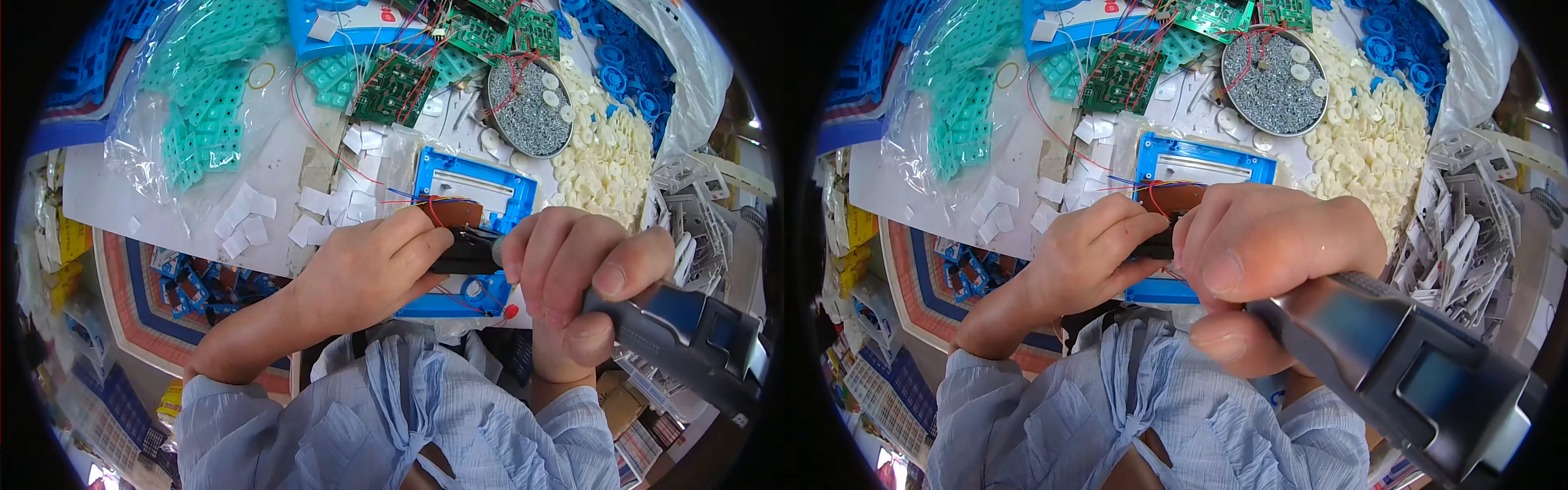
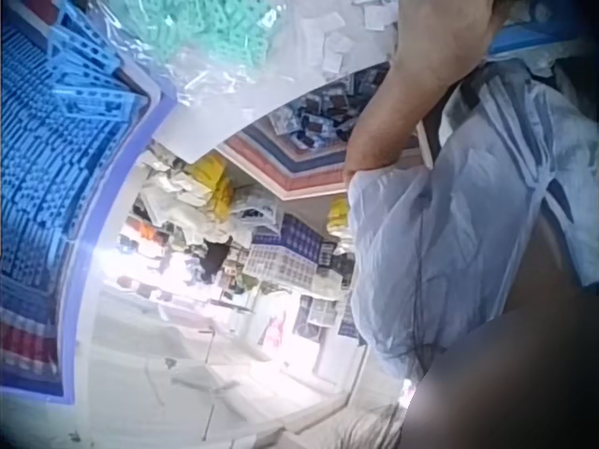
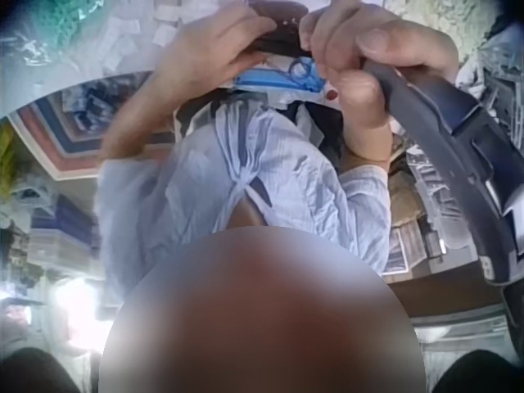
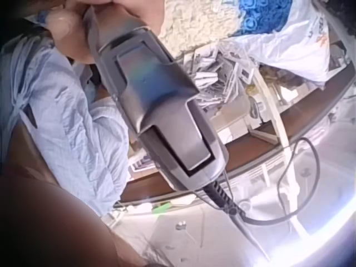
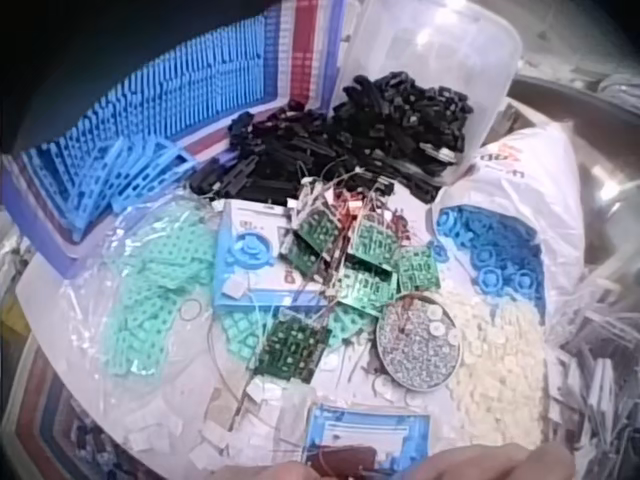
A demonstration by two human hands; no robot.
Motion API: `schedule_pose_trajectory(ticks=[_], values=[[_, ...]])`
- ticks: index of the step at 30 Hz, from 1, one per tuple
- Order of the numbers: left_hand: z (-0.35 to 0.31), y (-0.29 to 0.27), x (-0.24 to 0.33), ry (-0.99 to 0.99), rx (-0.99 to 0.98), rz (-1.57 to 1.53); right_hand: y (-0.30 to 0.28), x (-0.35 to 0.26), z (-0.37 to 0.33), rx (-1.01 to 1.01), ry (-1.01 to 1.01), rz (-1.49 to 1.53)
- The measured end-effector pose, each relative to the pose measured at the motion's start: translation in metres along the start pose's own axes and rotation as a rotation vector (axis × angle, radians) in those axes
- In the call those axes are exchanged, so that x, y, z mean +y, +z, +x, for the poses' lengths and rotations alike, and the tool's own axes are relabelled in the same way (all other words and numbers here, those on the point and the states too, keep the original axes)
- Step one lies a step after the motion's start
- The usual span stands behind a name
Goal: Assembling electronic components into a blue plastic casing and securing them with an electric screwdriver.
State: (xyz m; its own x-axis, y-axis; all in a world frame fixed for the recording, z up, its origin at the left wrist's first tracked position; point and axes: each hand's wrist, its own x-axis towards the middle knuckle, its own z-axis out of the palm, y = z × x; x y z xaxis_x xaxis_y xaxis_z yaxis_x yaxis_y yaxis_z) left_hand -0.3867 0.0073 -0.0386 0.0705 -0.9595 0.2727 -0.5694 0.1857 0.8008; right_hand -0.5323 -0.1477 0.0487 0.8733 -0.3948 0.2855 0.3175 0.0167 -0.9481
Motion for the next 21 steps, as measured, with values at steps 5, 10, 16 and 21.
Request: schedule_pose_trajectory(ticks=[5, 10, 16, 21], values=[[0.003, 0.000, -0.001, 0.025, 0.010, -0.003, 0.002, 0.005, -0.002, 0.034, -0.021, -0.036], [0.003, 0.002, -0.001, 0.035, 0.019, -0.007, 0.003, 0.007, -0.002, 0.018, -0.019, -0.050], [0.003, -0.001, -0.002, 0.074, -0.026, 0.070, 0.011, 0.009, -0.001, 0.029, -0.056, -0.097], [-0.002, 0.004, -0.003, 0.089, -0.004, 0.119, 0.013, 0.014, 0.001, -0.040, -0.101, -0.168]])
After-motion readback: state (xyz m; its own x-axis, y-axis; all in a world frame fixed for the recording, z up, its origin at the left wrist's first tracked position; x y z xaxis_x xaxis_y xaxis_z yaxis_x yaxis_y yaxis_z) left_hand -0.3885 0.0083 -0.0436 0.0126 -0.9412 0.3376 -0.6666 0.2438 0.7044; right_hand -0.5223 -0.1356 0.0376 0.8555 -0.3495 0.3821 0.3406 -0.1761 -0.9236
